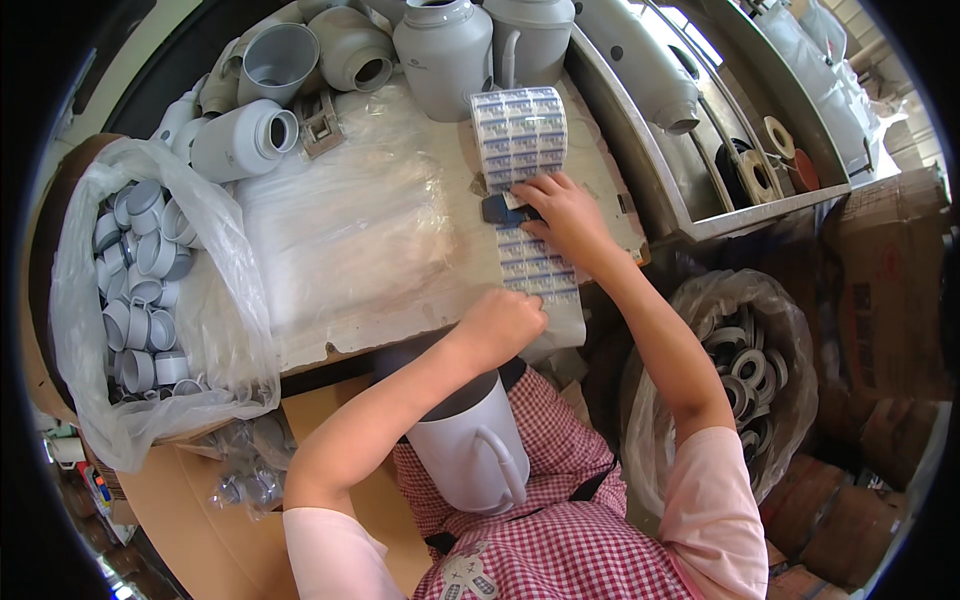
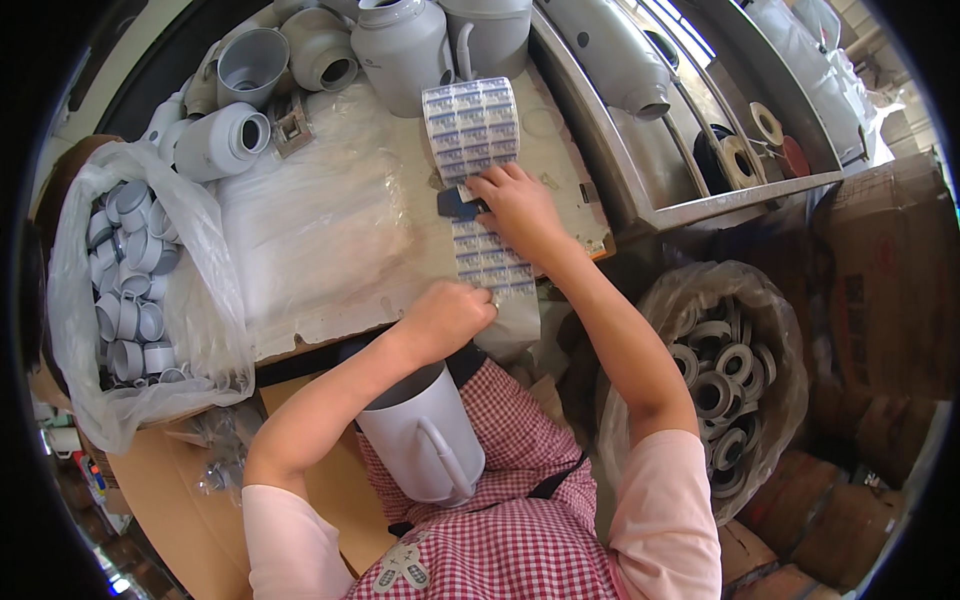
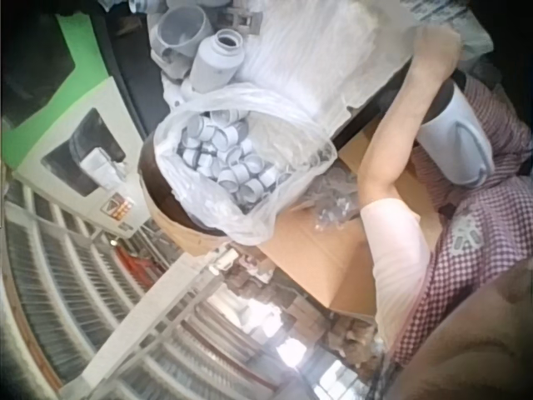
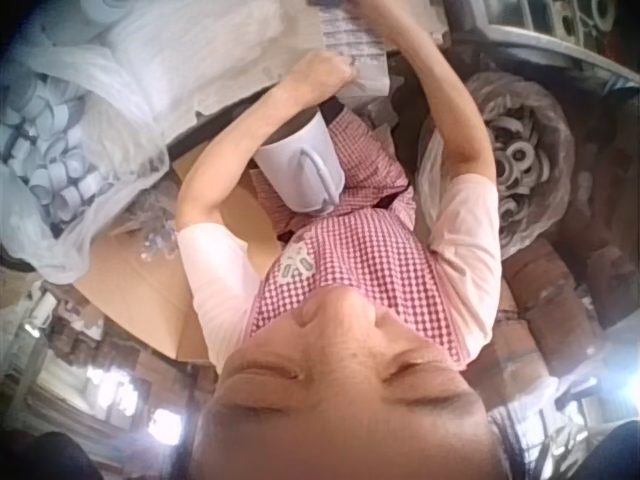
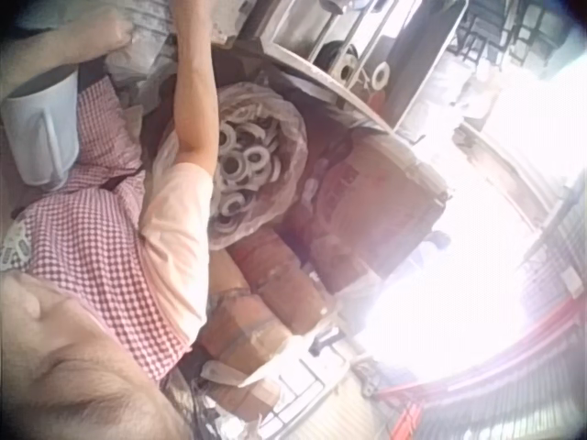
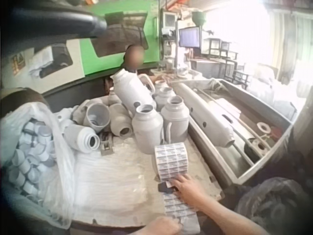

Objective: The person assembles gray plastic kettles by attaching lids and applying labels. They then place each completed kettle into a plastic bag and drop it into a cardboard box. The process is repeated for multiple units.

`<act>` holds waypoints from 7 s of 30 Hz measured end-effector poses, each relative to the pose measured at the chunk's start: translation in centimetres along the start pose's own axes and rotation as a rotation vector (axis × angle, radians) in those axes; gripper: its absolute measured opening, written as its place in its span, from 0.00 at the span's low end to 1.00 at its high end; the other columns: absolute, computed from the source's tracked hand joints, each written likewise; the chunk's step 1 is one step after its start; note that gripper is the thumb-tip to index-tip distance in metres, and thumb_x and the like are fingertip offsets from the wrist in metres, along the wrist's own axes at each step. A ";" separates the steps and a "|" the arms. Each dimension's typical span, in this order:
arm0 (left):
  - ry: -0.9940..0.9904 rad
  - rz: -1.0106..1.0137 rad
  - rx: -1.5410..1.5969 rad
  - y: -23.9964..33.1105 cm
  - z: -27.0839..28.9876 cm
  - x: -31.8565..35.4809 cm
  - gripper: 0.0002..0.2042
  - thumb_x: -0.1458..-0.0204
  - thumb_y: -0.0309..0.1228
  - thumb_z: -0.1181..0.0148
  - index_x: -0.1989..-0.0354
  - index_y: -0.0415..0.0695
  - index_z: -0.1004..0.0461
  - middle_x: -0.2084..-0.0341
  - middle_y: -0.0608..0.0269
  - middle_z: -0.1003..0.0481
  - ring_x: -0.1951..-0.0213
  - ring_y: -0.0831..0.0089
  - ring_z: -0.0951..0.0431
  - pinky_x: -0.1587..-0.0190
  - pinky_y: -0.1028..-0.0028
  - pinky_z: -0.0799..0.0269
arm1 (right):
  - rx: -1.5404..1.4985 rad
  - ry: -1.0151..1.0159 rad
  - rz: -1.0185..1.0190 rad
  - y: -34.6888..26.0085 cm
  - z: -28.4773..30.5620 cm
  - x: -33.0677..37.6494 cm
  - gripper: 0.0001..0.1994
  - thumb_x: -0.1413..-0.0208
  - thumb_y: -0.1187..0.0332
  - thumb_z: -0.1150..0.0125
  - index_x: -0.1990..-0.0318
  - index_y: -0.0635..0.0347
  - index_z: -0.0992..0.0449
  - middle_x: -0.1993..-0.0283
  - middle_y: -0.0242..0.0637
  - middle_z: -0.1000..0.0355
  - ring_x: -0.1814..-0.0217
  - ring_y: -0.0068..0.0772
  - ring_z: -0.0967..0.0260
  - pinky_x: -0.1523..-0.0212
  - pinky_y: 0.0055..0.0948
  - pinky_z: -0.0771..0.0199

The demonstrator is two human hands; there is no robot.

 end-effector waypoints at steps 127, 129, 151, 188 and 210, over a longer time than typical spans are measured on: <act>0.889 0.944 0.663 6.2 12.5 29.6 0.13 0.34 0.32 0.49 0.48 0.37 0.27 0.51 0.50 0.21 0.49 0.65 0.23 0.41 0.65 0.30 | -0.685 -0.216 -0.518 -6.8 -4.4 22.7 0.47 0.41 0.49 0.30 0.22 0.66 0.46 0.24 0.62 0.43 0.21 0.56 0.45 0.24 0.43 0.43; 1.011 1.027 0.681 5.7 11.4 32.1 0.15 0.32 0.36 0.51 0.48 0.37 0.27 0.50 0.50 0.21 0.49 0.65 0.23 0.41 0.66 0.30 | -0.621 -0.340 -0.453 -7.9 -4.1 22.9 0.62 0.53 0.40 0.23 0.21 0.67 0.53 0.21 0.67 0.54 0.19 0.64 0.53 0.22 0.47 0.46; 1.399 0.470 0.863 6.5 9.3 30.4 0.18 0.32 0.43 0.49 0.48 0.39 0.28 0.49 0.47 0.24 0.46 0.56 0.22 0.40 0.55 0.25 | -1.780 -0.304 -0.868 -17.2 -2.7 23.3 0.59 0.46 0.29 0.37 0.21 0.67 0.50 0.23 0.49 0.41 0.21 0.41 0.45 0.23 0.39 0.46; 0.847 0.938 -0.903 -25.7 26.8 35.4 0.08 0.45 0.38 0.29 0.66 0.48 0.16 0.65 0.71 0.24 0.58 0.71 0.25 0.57 0.67 0.31 | -0.804 -0.250 0.088 -22.4 3.0 11.0 0.12 0.37 0.70 0.39 0.51 0.66 0.17 0.43 0.49 0.21 0.38 0.50 0.24 0.38 0.43 0.25; 0.938 0.751 1.057 0.8 3.4 20.2 0.34 0.24 0.53 0.76 0.31 0.36 0.35 0.33 0.51 0.33 0.30 0.62 0.35 0.26 0.63 0.44 | -1.322 -0.417 -0.543 -16.1 -7.9 11.1 0.34 0.29 0.46 0.51 0.25 0.59 0.43 0.28 0.47 0.40 0.24 0.39 0.45 0.24 0.36 0.49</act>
Point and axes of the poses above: each hand's wrist, its own x-axis away from the middle knuckle, its own z-axis out of the back of the hand, y = z × x, the point moved 8 cm from there along -x, towards the middle knuckle
